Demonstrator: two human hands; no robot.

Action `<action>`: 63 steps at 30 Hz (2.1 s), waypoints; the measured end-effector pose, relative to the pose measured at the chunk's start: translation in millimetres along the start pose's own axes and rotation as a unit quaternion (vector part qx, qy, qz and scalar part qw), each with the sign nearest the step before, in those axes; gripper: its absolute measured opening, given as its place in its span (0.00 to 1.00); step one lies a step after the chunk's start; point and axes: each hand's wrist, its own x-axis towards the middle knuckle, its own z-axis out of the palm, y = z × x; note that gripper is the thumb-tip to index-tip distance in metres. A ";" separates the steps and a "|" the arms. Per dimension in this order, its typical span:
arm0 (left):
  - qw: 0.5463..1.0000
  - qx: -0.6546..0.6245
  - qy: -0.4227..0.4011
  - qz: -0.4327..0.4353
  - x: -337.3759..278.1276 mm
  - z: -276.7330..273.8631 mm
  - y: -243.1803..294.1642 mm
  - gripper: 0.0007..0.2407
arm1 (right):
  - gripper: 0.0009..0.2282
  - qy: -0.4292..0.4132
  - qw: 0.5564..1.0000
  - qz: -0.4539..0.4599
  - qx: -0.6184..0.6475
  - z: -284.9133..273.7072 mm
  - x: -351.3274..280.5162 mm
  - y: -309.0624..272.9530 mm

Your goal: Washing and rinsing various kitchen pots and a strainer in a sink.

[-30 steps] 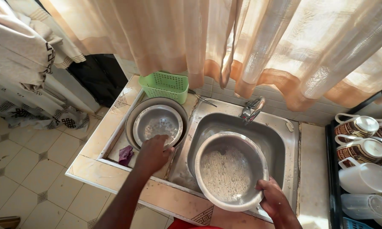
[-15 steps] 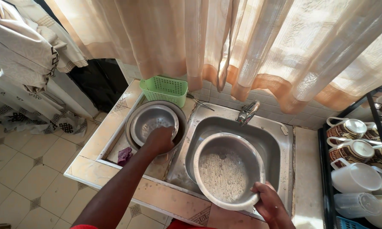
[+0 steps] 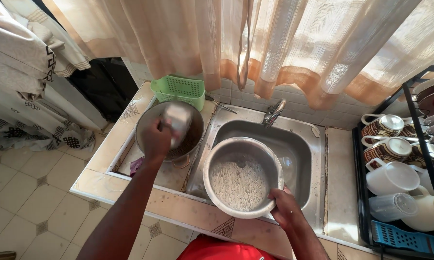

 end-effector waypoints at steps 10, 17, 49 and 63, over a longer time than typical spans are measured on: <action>0.920 -0.064 -0.059 0.381 -125.2 -33.6 112.3 0.09 | 0.21 -0.031 0.999 -0.032 -0.026 33.3 -24.9 -8.8; 0.879 0.073 -0.161 0.442 -176.3 1.2 74.5 0.14 | 0.07 -0.196 0.719 -0.449 -0.493 44.3 -55.5 -27.9; 0.770 -0.382 0.107 -0.500 -166.5 -188.2 -150.7 0.17 | 0.15 -0.223 0.961 0.101 -0.128 209.1 -0.5 47.1; 0.750 -0.438 0.234 -0.437 -134.1 -187.1 -115.1 0.19 | 0.12 -0.147 0.978 0.106 -0.100 253.1 25.6 72.8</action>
